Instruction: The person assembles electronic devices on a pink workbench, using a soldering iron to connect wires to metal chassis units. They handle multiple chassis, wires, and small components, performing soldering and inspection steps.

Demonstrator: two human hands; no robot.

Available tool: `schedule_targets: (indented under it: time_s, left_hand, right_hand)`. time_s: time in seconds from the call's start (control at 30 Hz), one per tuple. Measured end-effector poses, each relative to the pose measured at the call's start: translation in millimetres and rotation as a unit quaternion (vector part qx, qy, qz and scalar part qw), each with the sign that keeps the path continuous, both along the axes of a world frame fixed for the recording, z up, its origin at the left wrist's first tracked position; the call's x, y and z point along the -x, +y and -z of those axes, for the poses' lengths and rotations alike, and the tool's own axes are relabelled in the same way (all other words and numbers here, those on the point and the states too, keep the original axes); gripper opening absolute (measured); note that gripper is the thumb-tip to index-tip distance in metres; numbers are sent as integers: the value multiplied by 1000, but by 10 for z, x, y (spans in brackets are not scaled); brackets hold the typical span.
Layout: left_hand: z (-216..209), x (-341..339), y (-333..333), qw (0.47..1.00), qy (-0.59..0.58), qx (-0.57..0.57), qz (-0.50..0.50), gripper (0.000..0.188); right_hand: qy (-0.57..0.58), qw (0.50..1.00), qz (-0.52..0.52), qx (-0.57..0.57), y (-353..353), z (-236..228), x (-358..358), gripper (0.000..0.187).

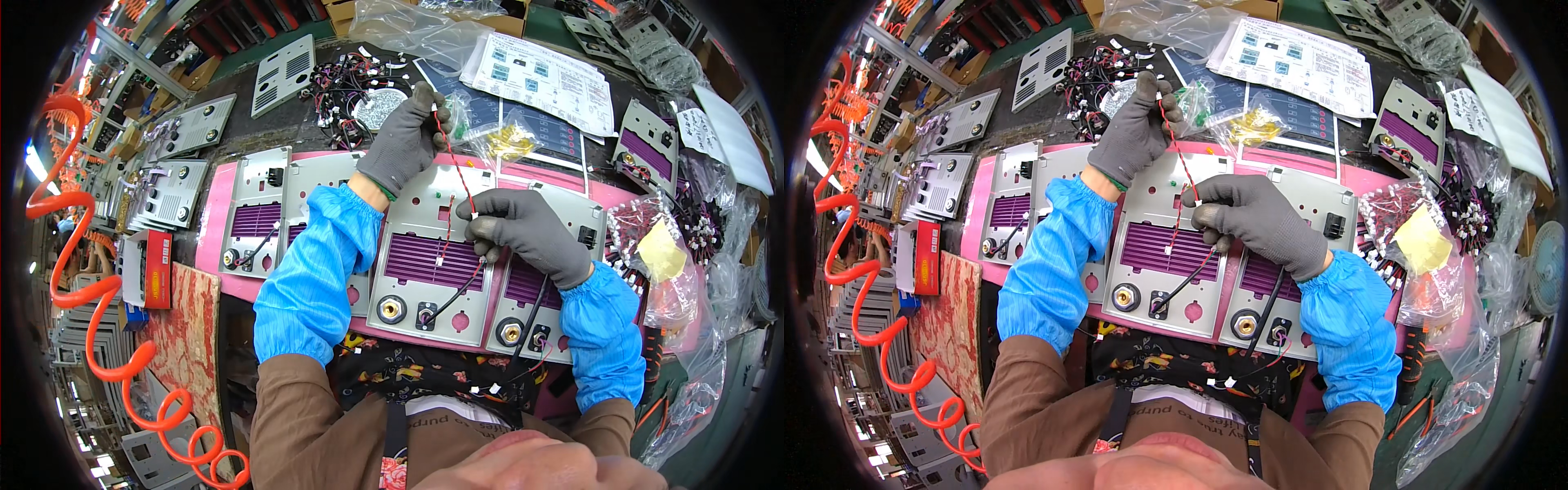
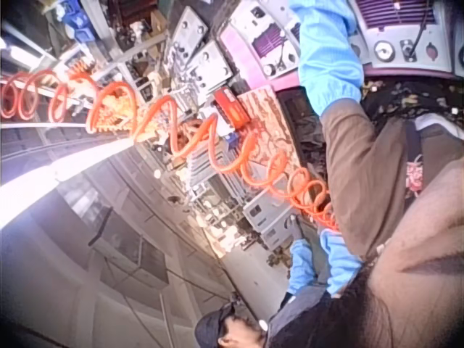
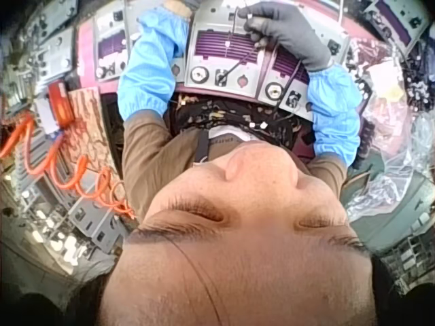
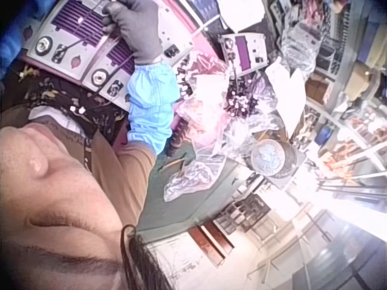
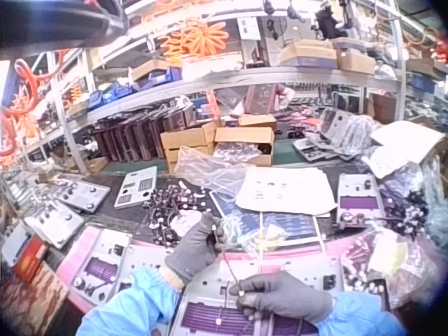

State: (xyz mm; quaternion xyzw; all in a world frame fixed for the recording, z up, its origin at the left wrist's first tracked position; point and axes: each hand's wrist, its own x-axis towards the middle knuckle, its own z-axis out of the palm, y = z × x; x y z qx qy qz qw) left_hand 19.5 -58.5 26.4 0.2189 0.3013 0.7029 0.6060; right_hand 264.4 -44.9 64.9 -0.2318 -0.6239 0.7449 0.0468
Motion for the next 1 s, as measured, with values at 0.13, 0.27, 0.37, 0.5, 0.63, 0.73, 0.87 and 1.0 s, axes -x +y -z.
schedule_targets:
  time_s: [0.13,0.27,0.37,0.5,0.63,0.73,0.87,1.0]
  left_hand:
    - [-13,-4,-9,1000,-7,-1,-4,37]
    - [-20,-9,-8,1000,-3,-2,-2,37]
    - [-12,-8,-3,1000,-6,1,1,38]
    - [46,38,16,1000,-5,-10,13,40]
    - [46,27,13,1000,9,-17,13,41]
    - [31,11,4,1000,26,-16,3,41]
    - [-3,4,-11,1000,0,-9,6,38]
    - [-16,-16,-18,1000,5,-5,-6,39]
  right_hand:
    - [1,1000,-4,4,2,-3,3,32]
    - [-7,1000,-9,2,14,1,-1,33]
    - [-3,1000,-5,1,3,-11,6,33]
    - [-1,1000,-3,-1,-5,-20,7,32]
    - [-12,1000,-2,-2,-4,-44,4,32]
    - [-15,1000,2,1,-12,-44,10,32]
    - [-12,1000,3,1,-18,-43,12,32]
    - [-9,1000,1,-2,-7,-23,9,32]
